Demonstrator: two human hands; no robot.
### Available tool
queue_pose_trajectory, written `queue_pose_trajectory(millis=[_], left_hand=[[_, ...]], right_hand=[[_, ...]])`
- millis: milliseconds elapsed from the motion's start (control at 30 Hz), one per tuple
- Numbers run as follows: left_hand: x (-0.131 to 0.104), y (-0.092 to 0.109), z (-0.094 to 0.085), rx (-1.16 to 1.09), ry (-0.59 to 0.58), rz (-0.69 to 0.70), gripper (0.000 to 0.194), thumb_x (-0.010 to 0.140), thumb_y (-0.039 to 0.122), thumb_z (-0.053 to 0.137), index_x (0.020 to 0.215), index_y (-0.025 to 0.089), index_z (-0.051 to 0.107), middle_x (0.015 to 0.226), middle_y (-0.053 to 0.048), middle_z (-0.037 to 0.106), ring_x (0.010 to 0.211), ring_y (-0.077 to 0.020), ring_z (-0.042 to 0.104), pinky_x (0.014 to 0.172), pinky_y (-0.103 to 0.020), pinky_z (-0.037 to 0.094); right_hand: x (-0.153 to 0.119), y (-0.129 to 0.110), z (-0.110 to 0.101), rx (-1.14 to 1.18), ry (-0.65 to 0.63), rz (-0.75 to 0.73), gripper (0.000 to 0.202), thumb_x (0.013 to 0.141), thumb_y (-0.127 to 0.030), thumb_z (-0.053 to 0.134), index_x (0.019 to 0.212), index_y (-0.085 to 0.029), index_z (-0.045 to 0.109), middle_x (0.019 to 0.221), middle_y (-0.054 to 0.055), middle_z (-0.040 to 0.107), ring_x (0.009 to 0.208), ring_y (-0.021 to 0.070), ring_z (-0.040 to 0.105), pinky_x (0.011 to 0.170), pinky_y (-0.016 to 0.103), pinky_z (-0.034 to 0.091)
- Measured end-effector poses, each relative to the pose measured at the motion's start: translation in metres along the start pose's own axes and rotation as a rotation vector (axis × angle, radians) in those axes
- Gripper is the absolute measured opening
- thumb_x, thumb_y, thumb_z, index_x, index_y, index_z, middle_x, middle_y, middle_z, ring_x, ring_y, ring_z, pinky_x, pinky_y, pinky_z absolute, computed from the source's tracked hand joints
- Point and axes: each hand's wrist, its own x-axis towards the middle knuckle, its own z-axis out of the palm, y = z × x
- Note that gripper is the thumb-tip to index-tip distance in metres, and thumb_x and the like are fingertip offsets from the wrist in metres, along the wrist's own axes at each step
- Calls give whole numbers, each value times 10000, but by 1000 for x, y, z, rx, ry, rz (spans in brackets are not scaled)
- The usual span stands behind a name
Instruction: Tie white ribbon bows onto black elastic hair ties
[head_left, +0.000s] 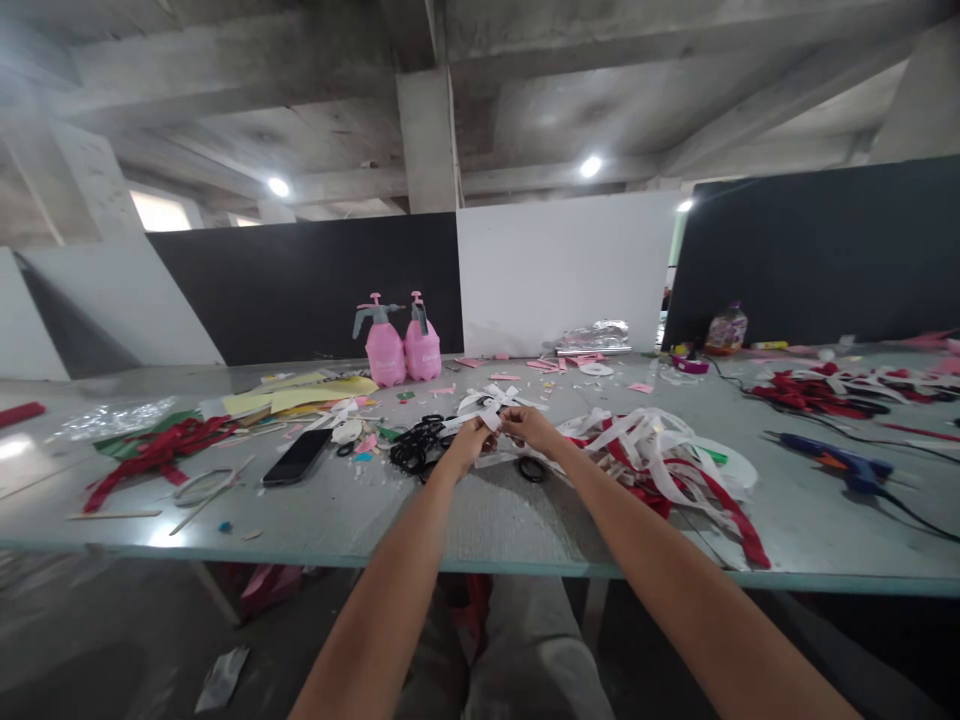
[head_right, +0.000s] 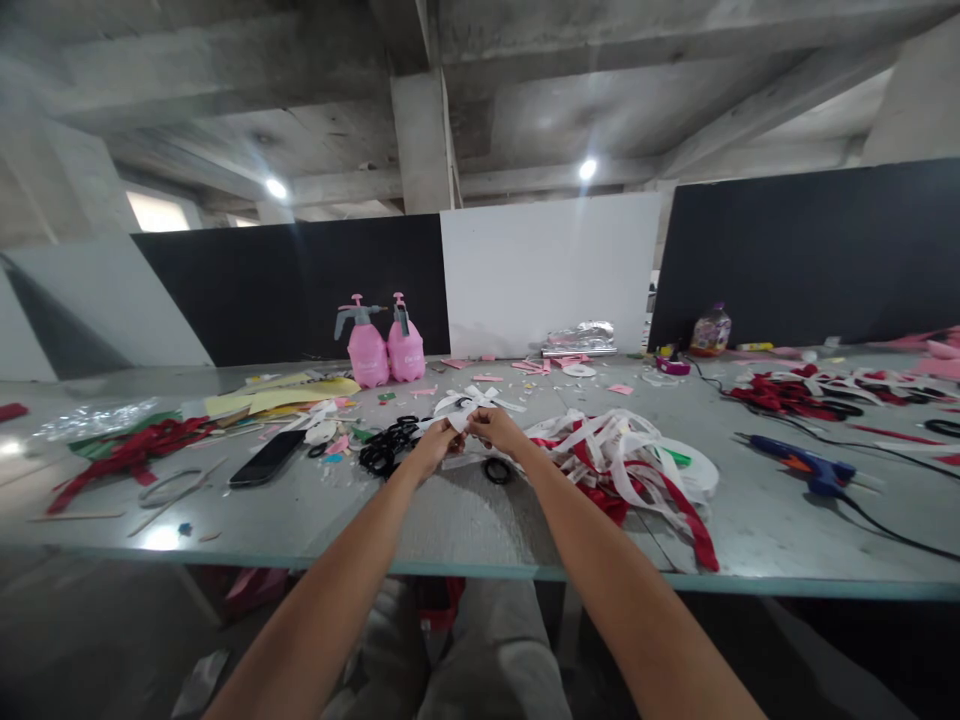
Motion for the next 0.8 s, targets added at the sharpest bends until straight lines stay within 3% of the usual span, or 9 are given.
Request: queue_pose_trajectory(millis=[300,667,800], left_hand=[[1,3,-3,131,63,122,363,688,470,608,807,135,532,679,-3,591,420,-48,446,438,-199,316],[4,-5,-2,91,-41,11,451,713,550,571,904,146,509,631,41,496,458,-62,464,457,-201,306],[6,-7,-2,92,-22,16,451,718,561,556,895,151,494,597,50,478,462,-69,458,465,-204,316]], right_hand=[[6,12,-2,-121,57,24,247,693,-402,595,732,-159,580,529,-51,489,406,52,352,380,174,302],[2,9,0,-103,26,7,251,681,-397,620,743,-154,598,503,-59,449,422,68,364,396,194,328],[2,8,2,-84,31,9,235,690,-387,608,726,-155,584,493,-63,429,418,62,354,393,187,321]])
